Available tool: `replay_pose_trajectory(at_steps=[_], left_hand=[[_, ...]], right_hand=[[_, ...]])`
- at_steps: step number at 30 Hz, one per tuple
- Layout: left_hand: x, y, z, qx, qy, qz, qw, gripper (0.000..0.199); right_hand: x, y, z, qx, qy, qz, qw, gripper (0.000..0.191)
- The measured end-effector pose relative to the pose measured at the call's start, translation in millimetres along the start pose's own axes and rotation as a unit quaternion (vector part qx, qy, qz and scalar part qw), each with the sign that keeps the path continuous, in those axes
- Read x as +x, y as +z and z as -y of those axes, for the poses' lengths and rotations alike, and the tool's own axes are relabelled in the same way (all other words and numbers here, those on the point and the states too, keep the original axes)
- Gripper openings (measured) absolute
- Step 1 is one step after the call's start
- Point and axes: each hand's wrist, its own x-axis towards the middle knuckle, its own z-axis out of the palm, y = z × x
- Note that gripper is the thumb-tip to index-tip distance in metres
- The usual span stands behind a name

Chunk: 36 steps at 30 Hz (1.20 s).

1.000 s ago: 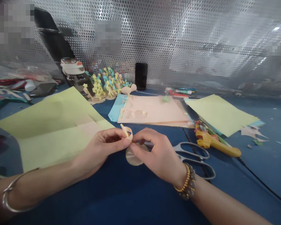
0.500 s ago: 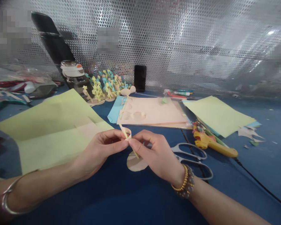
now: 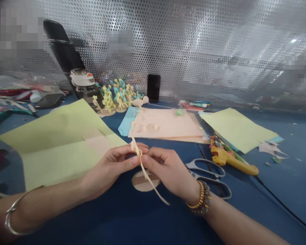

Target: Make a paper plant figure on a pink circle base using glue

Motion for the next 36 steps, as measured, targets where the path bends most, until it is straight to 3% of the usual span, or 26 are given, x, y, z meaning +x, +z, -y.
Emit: replay_pose_trajectory(at_steps=[7, 12, 15, 19, 36], left_hand=[[1.4, -2.4, 2.7, -0.018, -0.005, -0.048, 0.999, 0.007], [2.0, -2.3, 1.7, -0.007, -0.018, -0.077, 0.997, 0.008], [1.6, -1.7, -0.4, 0.008, -0.018, -0.073, 0.997, 0.007], [1.6, -1.2, -2.3, 0.023, -0.013, -0.076, 0.997, 0.005], [1.8, -1.7, -1.2, 0.047, 0.0, -0.089, 0.995, 0.007]], right_hand=[[-0.6, -3.6, 4.5, -0.132, -0.052, -0.063, 0.988, 0.029], [-1.5, -2.2, 5.5, -0.152, -0.049, -0.064, 0.985, 0.028], [-1.4, 0.3, 4.2, -0.138, -0.049, -0.064, 0.987, 0.03], [-1.0, 2.0, 2.6, -0.078, -0.027, -0.048, 0.995, 0.011], [-2.3, 5.2, -0.6, -0.021, -0.047, -0.067, 0.996, 0.023]])
